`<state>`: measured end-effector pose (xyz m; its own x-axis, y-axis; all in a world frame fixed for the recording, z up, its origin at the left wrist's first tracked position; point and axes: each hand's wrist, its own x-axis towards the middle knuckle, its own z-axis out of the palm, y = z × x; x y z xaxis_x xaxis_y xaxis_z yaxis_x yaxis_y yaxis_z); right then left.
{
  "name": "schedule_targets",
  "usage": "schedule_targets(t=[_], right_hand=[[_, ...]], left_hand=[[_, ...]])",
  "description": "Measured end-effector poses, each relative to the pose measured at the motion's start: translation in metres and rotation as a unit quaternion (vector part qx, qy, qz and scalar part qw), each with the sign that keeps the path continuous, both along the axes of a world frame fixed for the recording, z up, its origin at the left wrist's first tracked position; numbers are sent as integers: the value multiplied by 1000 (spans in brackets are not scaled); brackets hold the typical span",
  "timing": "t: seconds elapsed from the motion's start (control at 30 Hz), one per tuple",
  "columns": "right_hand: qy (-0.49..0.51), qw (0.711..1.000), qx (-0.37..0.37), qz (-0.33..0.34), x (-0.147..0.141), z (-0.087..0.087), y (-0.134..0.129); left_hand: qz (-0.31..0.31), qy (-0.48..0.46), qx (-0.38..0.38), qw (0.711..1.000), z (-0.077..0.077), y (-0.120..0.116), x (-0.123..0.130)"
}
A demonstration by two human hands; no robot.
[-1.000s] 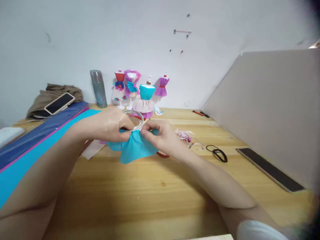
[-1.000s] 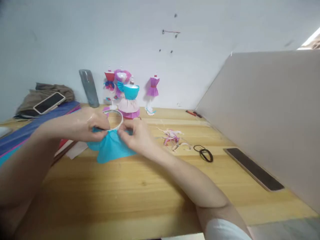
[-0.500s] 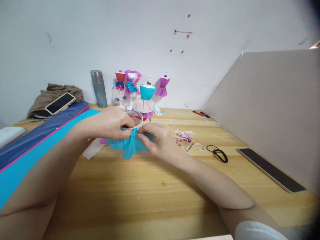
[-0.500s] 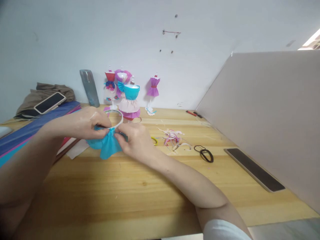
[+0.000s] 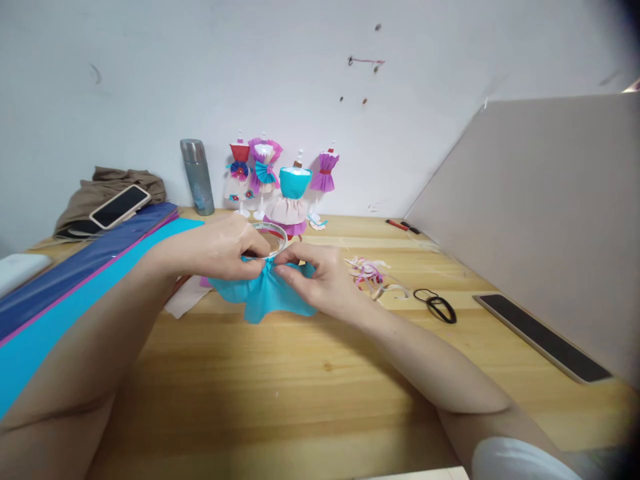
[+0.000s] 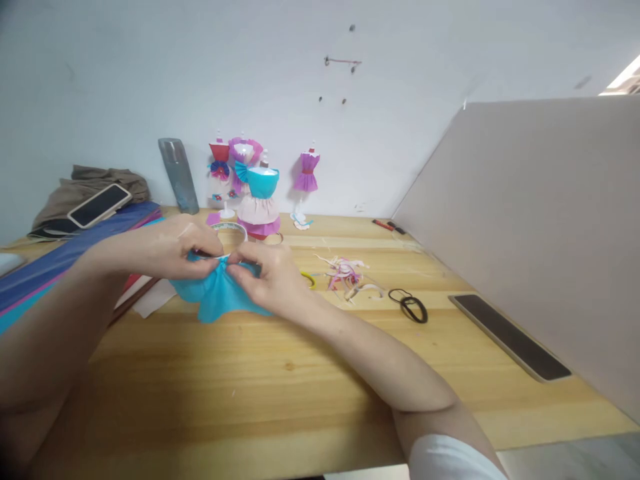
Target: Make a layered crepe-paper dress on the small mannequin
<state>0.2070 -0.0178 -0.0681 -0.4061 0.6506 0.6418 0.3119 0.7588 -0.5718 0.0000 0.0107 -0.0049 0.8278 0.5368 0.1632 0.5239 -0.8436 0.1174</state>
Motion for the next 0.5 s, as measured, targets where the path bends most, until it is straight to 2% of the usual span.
schedule_targets(t=[0.23, 0.5], right_hand=[[15, 999, -20, -40, -1, -1, 3], [30, 998, -46, -40, -1, -1, 5]], left_hand=[[-23, -17, 4, 1000, -1, 1, -2], [-16, -2, -5, 1000, 0, -1, 0]])
